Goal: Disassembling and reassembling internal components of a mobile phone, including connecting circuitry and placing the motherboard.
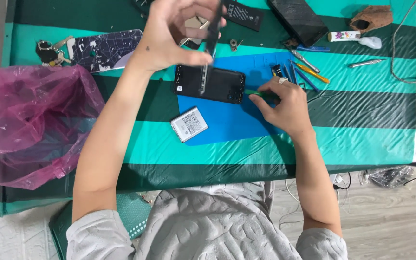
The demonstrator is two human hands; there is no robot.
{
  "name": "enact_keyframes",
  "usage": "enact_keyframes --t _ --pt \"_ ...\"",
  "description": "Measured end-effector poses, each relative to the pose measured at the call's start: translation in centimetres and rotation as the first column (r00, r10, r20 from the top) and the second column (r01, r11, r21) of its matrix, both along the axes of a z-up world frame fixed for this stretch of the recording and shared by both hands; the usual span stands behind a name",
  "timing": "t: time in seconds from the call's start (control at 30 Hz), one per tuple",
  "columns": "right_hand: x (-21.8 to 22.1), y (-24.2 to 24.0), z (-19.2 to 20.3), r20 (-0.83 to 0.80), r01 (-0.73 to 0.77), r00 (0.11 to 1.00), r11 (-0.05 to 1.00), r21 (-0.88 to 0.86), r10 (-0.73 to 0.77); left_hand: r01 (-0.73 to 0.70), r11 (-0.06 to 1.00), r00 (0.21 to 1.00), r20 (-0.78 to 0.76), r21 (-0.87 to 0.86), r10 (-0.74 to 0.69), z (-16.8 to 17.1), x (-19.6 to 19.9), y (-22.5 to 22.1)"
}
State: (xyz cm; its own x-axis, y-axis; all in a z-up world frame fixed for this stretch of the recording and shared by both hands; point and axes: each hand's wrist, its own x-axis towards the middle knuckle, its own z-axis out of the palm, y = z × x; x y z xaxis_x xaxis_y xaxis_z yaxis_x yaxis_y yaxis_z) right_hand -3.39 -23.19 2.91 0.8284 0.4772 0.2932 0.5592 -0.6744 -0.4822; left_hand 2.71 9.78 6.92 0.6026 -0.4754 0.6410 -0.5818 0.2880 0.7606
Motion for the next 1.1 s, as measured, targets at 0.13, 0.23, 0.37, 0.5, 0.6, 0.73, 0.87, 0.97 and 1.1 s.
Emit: enact_keyframes --t 0.13,0.23,0.37,0.5,0.6,0.73,0.87,0.97,1.1 --pt "-0.5 0.6 1.2 -0.151 0.02 0.988 0.947 0.32 0.03 0.044 0.958 0.989 -0.12 -0.284 -0.081 -1.5 0.5 -2.2" --pt "-1.0 1.0 2.6 0.006 -0.073 0.997 0.933 0.353 0.075 0.036 0.925 0.956 -0.256 -0.378 -0.142 -1.4 -0.8 -4.2" --pt "-1.7 1.1 3.3 0.029 -0.09 0.996 0.954 0.285 0.085 0.039 0.948 0.925 -0.348 -0.317 -0.155 -2.1 -2.5 -6.6" --pt "-2.0 1.2 2.5 -0.103 -0.024 0.993 0.95 0.31 0.059 0.05 0.953 0.905 -0.391 -0.299 -0.17 -2.0 -3.9 -8.6" --pt "-2.2 1.2 2.7 -0.143 0.035 0.99 0.934 0.354 0.018 0.067 0.95 0.9 -0.393 -0.305 -0.19 -2.0 -4.0 -8.8" --pt "-1.9 0.4 2.4 -0.366 0.171 0.93 0.876 0.45 0.007 0.037 0.99 0.93 -0.358 -0.139 -0.085 -2.2 -2.5 -7.2" --pt "-0.7 -0.7 0.5 -0.49 0.297 0.872 0.811 0.505 -0.014 -0.05 0.812 0.952 -0.219 0.581 0.215 1.9 -2.5 -4.6" --pt "-1.2 -0.8 0.7 -0.437 0.357 0.884 0.843 0.403 -0.165 -0.116 0.52 0.973 -0.009 0.846 0.232 2.0 -2.3 -3.7" --pt "-2.0 -0.2 2.4 -0.344 0.42 0.876 0.884 0.203 -0.338 -0.191 0.4 0.976 0.131 0.896 0.171 0.0 -1.5 -3.8"
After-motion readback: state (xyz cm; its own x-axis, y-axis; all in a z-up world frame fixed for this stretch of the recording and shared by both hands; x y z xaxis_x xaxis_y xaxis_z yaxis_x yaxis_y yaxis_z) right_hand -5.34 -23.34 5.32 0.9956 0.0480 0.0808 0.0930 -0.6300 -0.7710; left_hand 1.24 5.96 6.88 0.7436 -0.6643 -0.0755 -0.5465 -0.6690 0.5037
